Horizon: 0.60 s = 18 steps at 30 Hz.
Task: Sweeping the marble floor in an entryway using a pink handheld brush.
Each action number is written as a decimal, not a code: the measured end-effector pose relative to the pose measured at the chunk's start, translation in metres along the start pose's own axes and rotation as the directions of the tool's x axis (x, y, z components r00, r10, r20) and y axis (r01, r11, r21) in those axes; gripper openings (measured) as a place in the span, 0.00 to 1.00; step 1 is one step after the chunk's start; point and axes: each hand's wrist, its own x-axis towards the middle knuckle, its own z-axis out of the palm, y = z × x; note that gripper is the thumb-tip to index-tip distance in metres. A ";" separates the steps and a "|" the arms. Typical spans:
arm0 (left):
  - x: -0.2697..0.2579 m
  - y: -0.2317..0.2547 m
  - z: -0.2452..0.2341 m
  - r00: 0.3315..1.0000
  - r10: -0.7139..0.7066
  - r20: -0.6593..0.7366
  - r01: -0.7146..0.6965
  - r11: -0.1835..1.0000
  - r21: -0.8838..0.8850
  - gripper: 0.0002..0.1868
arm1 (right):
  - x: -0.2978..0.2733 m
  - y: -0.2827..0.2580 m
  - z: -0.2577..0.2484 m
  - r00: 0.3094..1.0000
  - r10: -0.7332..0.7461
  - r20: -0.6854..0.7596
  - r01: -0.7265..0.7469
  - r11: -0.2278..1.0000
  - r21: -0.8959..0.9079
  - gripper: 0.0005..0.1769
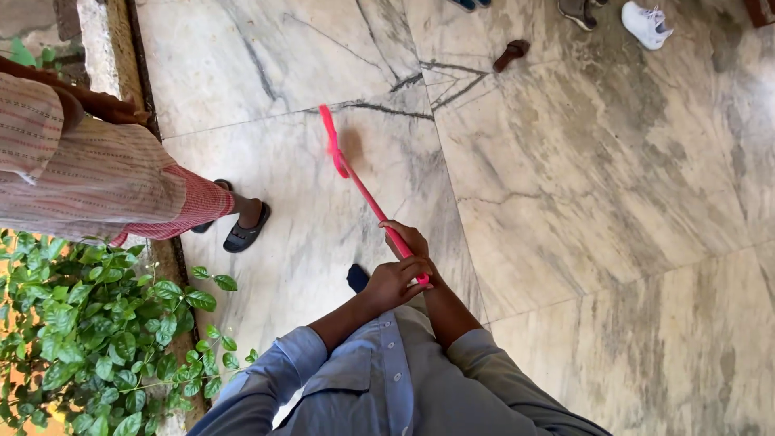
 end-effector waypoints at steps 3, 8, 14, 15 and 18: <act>0.009 -0.006 -0.011 0.991 -0.103 0.090 0.119 0.972 -0.205 0.16 | 0.015 0.002 -0.013 0.997 -0.060 -0.039 0.059 0.998 -0.014 0.17; 0.032 -0.019 -0.049 0.934 -0.267 0.238 0.335 0.884 -0.326 0.16 | 0.023 0.027 -0.027 0.991 0.126 -0.035 -0.131 0.973 -0.190 0.17; 0.036 -0.044 -0.049 0.895 -0.400 0.195 0.445 0.799 -0.404 0.19 | 0.034 0.050 -0.043 0.946 0.291 -0.146 -0.325 0.816 -0.479 0.14; 0.036 -0.042 -0.049 0.848 -0.471 0.242 0.530 0.751 -0.394 0.20 | 0.028 0.058 -0.043 0.915 0.374 -0.150 -0.397 0.770 -0.499 0.13; 0.041 -0.053 -0.040 0.918 -0.322 0.233 0.376 0.892 -0.250 0.22 | 0.027 0.064 -0.050 0.899 0.371 -0.234 -0.438 0.771 -0.462 0.12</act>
